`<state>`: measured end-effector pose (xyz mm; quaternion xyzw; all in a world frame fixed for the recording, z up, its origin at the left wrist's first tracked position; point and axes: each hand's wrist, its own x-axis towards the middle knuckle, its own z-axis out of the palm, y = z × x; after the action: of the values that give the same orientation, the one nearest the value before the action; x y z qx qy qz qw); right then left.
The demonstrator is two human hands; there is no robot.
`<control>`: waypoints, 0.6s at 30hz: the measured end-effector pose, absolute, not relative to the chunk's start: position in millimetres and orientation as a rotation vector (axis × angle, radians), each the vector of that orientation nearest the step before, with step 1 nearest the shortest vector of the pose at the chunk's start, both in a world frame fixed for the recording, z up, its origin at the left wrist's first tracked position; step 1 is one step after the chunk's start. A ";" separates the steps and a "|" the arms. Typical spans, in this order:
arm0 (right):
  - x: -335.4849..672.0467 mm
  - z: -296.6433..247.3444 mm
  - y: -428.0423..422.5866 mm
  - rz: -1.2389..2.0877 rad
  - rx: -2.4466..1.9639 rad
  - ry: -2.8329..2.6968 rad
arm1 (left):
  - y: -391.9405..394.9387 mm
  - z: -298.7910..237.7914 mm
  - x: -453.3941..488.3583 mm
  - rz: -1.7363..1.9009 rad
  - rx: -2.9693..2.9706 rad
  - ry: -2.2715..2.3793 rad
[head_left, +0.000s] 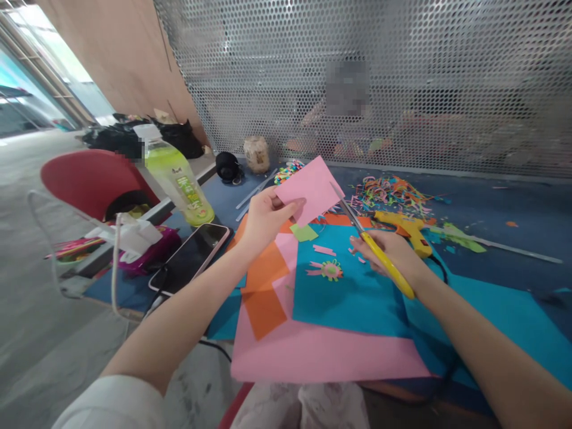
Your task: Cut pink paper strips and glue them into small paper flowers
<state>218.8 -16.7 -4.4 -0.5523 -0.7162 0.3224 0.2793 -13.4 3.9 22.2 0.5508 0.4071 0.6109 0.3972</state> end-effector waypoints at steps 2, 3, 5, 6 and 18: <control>219.8 -6.5 -16.3 0.848 -1.486 -1.923 | 3.9 22.6 -13.1 1.554 1.389 1.032; 220.3 -7.5 -16.1 0.833 -1.487 -1.924 | 3.9 22.8 -12.9 1.556 1.385 1.032; 220.7 -8.9 -15.4 0.813 -1.482 -1.928 | 3.8 23.0 -12.4 1.559 1.374 1.030; 220.7 -9.2 -15.0 0.813 -1.475 -1.931 | 3.7 23.0 -12.1 1.559 1.371 1.029; 216.5 0.2 -17.7 0.833 -1.489 -1.940 | 3.5 20.5 -13.4 1.522 1.434 1.005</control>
<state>216.5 -17.7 0.2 -0.5540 -0.7218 0.3099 0.2757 -13.4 3.5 20.5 0.5667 0.3970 0.6014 0.3994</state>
